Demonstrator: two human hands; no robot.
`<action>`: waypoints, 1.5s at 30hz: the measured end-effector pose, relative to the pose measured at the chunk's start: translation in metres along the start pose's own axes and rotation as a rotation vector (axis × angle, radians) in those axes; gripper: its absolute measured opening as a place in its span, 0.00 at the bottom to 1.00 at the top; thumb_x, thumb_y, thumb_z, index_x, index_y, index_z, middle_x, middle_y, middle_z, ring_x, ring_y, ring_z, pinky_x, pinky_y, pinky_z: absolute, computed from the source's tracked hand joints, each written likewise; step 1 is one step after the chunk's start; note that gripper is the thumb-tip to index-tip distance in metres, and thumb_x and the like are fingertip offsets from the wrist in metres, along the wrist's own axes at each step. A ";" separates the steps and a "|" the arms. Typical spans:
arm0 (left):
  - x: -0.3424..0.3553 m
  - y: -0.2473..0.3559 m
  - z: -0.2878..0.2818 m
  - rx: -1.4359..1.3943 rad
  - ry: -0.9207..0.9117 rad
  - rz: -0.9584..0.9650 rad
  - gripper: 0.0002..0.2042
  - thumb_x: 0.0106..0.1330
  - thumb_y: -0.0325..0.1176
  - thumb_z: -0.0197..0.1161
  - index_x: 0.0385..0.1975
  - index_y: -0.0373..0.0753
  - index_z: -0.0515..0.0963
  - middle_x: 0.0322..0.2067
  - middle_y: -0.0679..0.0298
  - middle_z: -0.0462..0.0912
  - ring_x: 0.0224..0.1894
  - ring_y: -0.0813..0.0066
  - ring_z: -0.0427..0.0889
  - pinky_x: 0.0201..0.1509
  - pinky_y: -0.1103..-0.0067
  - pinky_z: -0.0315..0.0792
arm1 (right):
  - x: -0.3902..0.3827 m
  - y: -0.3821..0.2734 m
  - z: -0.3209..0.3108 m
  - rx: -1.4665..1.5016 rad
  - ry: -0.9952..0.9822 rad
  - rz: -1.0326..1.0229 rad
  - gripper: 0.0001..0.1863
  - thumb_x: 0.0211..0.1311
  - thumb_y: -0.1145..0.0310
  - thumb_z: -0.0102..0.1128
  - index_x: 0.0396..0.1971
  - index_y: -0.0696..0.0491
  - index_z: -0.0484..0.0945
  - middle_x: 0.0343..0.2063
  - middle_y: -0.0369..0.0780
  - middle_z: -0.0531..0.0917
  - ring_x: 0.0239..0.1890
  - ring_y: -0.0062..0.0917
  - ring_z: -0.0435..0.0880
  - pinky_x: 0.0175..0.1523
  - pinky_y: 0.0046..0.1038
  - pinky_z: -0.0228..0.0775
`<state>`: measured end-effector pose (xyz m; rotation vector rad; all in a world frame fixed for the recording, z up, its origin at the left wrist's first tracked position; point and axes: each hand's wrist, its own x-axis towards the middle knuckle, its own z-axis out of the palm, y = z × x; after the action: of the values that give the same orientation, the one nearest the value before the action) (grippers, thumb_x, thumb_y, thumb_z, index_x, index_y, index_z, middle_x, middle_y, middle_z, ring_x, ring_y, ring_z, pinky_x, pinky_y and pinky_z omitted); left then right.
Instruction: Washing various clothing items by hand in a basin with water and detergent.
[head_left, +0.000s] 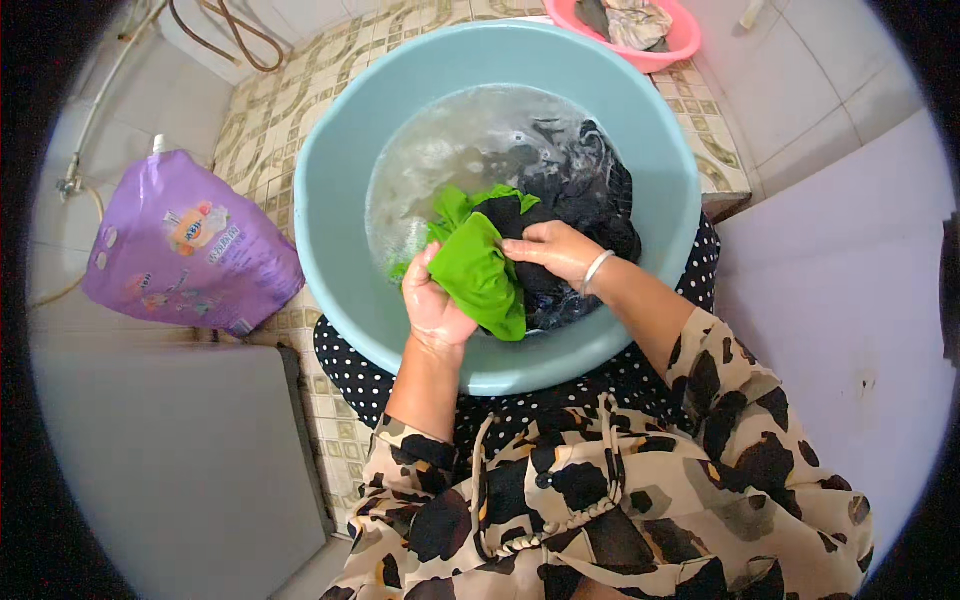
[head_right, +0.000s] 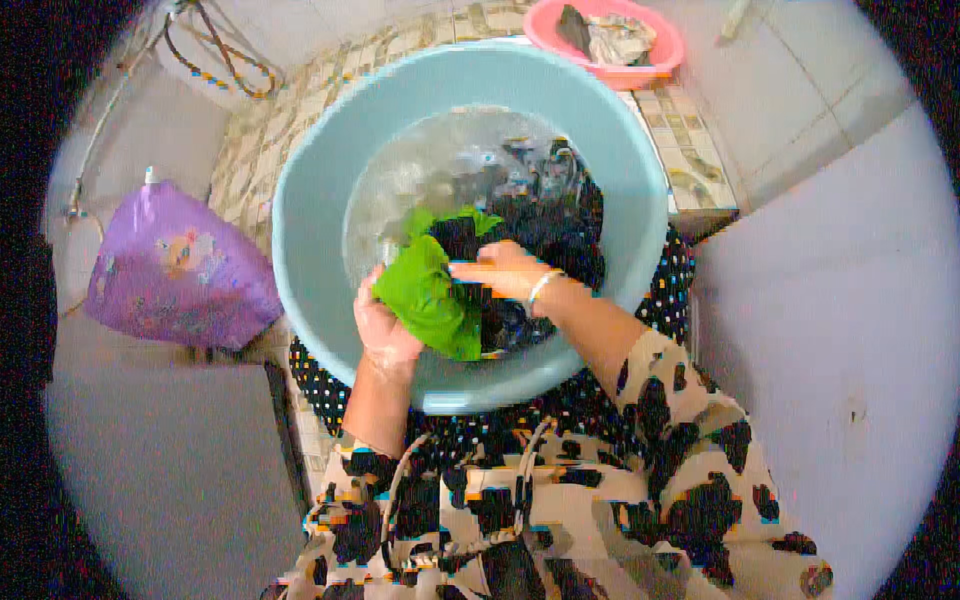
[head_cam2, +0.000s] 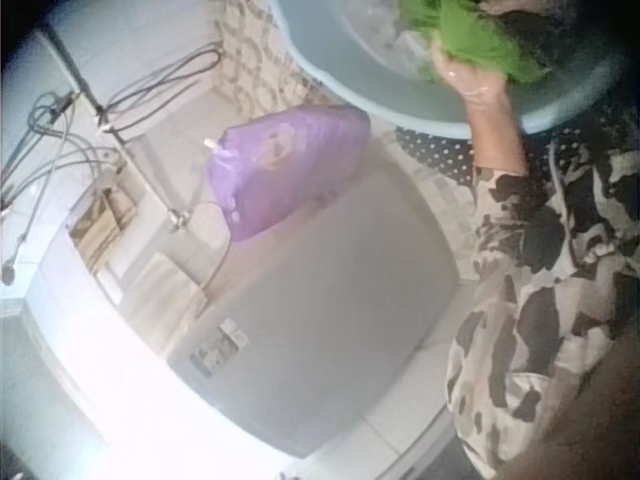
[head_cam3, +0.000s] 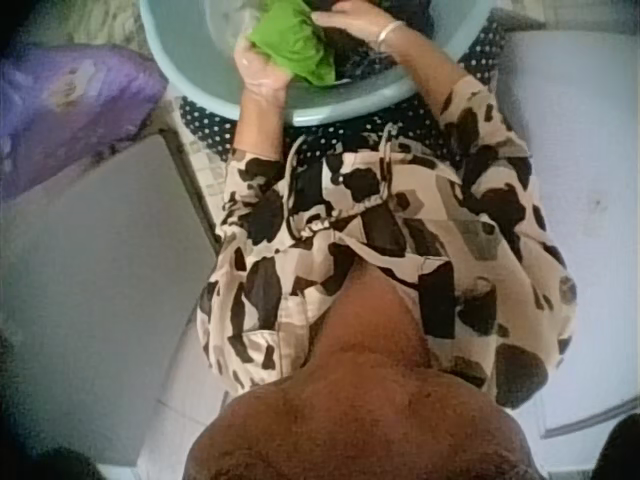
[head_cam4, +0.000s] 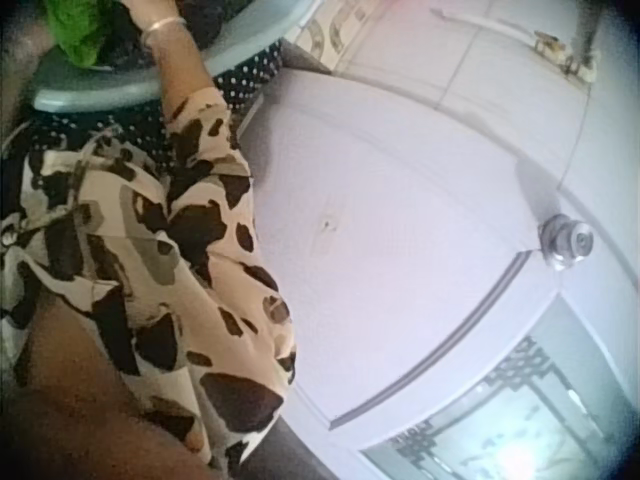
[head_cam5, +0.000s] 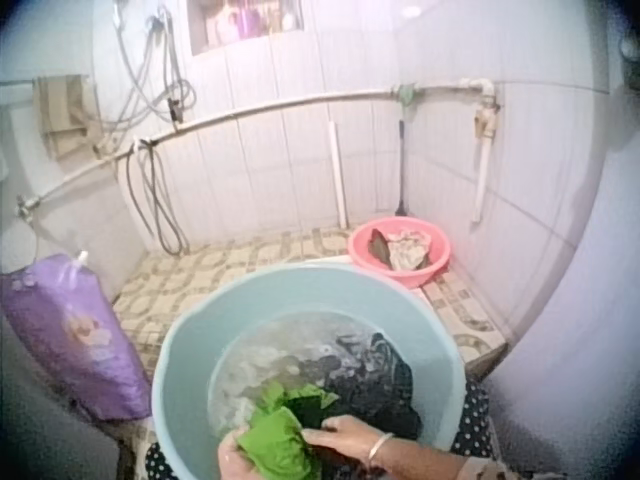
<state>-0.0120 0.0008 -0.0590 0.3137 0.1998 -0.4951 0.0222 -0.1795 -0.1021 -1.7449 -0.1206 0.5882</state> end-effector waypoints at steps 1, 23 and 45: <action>-0.003 0.001 -0.001 0.012 -0.004 -0.018 0.19 0.55 0.37 0.49 0.44 0.33 0.70 0.41 0.55 0.75 0.43 0.62 0.75 0.50 0.68 0.67 | 0.002 -0.002 0.004 0.165 0.031 -0.108 0.22 0.48 0.49 0.59 0.19 0.58 0.76 0.17 0.35 0.74 0.22 0.18 0.71 0.26 0.25 0.61; -0.005 0.024 0.023 0.262 -0.081 0.165 0.20 0.57 0.34 0.56 0.49 0.35 0.64 0.47 0.56 0.70 0.50 0.63 0.70 0.54 0.67 0.64 | -0.016 -0.063 -0.082 -0.154 0.235 -0.361 0.28 0.44 0.56 0.63 0.42 0.59 0.68 0.37 0.41 0.75 0.43 0.26 0.74 0.49 0.27 0.63; 0.040 -0.040 0.037 0.061 0.431 0.055 0.18 0.64 0.47 0.42 0.40 0.40 0.72 0.38 0.62 0.77 0.38 0.66 0.76 0.45 0.71 0.69 | 0.038 -0.068 0.012 -0.792 0.436 -0.491 0.14 0.49 0.61 0.49 0.10 0.49 0.74 0.12 0.44 0.75 0.19 0.39 0.76 0.24 0.38 0.67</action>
<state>0.0072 -0.0625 -0.0449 0.4834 0.5936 -0.3747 0.0649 -0.1361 -0.0519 -2.4440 -0.5094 -0.2573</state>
